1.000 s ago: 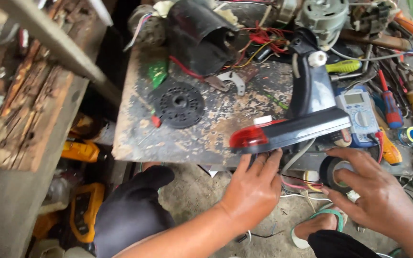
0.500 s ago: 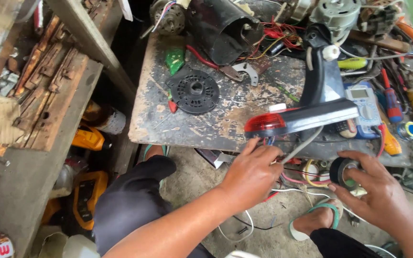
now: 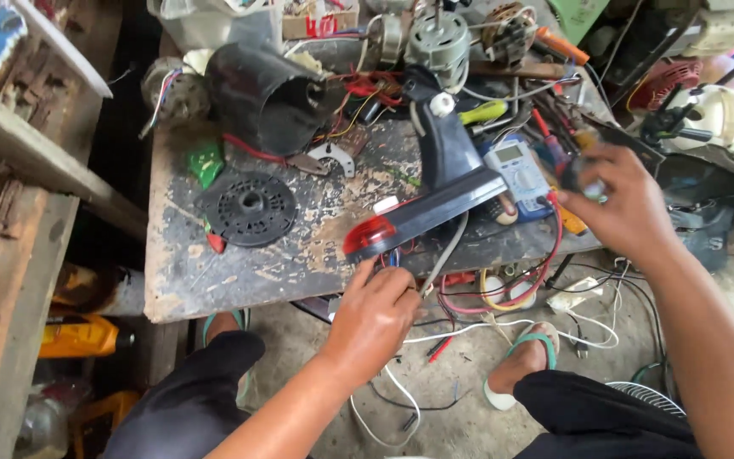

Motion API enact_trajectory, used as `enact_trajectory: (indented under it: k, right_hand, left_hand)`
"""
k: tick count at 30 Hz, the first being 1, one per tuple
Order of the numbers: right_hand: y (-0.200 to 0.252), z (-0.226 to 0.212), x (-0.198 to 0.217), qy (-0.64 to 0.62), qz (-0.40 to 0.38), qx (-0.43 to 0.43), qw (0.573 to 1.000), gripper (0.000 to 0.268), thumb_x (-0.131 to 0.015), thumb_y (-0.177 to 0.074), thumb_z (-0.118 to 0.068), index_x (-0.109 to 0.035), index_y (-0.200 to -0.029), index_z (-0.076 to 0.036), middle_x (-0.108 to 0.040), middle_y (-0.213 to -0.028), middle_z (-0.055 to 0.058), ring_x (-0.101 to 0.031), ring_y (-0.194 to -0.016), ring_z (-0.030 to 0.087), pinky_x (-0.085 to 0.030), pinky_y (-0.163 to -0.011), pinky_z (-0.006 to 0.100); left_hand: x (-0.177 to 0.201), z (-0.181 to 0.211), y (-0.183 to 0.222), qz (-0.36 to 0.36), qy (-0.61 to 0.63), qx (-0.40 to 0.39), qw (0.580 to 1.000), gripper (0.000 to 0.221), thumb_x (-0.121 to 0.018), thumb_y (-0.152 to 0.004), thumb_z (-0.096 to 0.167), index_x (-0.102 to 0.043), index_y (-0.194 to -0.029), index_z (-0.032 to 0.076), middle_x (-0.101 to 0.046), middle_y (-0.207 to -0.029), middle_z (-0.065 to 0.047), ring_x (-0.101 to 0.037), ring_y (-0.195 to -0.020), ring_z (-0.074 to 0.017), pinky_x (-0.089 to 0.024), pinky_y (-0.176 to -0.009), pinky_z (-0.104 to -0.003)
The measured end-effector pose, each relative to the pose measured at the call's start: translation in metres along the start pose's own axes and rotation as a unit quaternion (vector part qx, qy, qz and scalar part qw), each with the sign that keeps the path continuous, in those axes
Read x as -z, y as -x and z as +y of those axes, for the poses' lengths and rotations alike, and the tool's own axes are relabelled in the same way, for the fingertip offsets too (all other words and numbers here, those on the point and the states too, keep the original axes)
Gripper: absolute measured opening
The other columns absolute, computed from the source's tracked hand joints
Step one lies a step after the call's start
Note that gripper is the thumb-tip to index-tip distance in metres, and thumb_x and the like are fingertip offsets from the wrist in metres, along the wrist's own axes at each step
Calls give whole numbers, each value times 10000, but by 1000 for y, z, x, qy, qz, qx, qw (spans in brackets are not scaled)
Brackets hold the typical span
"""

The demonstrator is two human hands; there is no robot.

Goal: Insulating electrical wires with tape and then using a screwdriver to assemble a motor into a plastic housing.

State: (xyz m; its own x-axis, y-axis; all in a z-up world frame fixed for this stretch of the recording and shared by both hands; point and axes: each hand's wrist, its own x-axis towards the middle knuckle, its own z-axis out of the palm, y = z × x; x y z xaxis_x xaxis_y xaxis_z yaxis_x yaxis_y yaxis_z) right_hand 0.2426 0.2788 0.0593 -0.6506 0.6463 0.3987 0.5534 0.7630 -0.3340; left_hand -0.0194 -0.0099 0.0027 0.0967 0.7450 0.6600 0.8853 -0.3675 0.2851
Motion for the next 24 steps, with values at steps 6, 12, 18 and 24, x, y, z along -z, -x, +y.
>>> enact_trajectory:
  k: [6, 12, 18, 24]
  right_hand:
    - [-78, -32, -25, 13, -26, -105, 994, 247, -809, -882, -226, -610, -909, -82, -529, -1531, 203, -486, -1355, 447, -379, -1042, 640]
    - [-70, -52, -37, 3, -22, -160, 987, 397, -772, -914, -237, -576, -1227, -92, -440, -1543, 244, -364, -1426, 455, -305, -1095, 637]
    - [-5, -62, -57, -73, 164, -61, 982, 388, -678, -837, 136, -620, -1202, 18, -631, -1146, 184, -616, -1021, 293, -506, -880, 384]
    - [-11, -98, -62, -168, 27, -43, 984, 695, -619, -687, 93, -644, -1359, -84, -693, -1244, 230, -647, -1185, 422, -446, -1068, 522]
  left_hand:
    - [16, 13, -11, -12, 15, -72, 997, 481, -735, -970, 380, -632, -1270, 18, -617, -1294, -279, -686, -1034, -415, -514, -1046, -596]
    - [43, 9, -26, 109, 43, -41, 992, 344, -685, -1021, 217, -553, -1236, -17, -699, -1049, -249, -715, -908, -354, -655, -797, -467]
    - [77, -23, -42, 88, 91, 186, 974, 540, -452, -1050, 416, -589, -1309, -37, -597, -1225, -209, -603, -1166, -349, -534, -966, -471]
    - [69, -28, -36, -64, 169, 259, 949, 562, -696, -943, 286, -559, -1386, -32, -616, -1207, -306, -618, -1138, -537, -494, -963, -592]
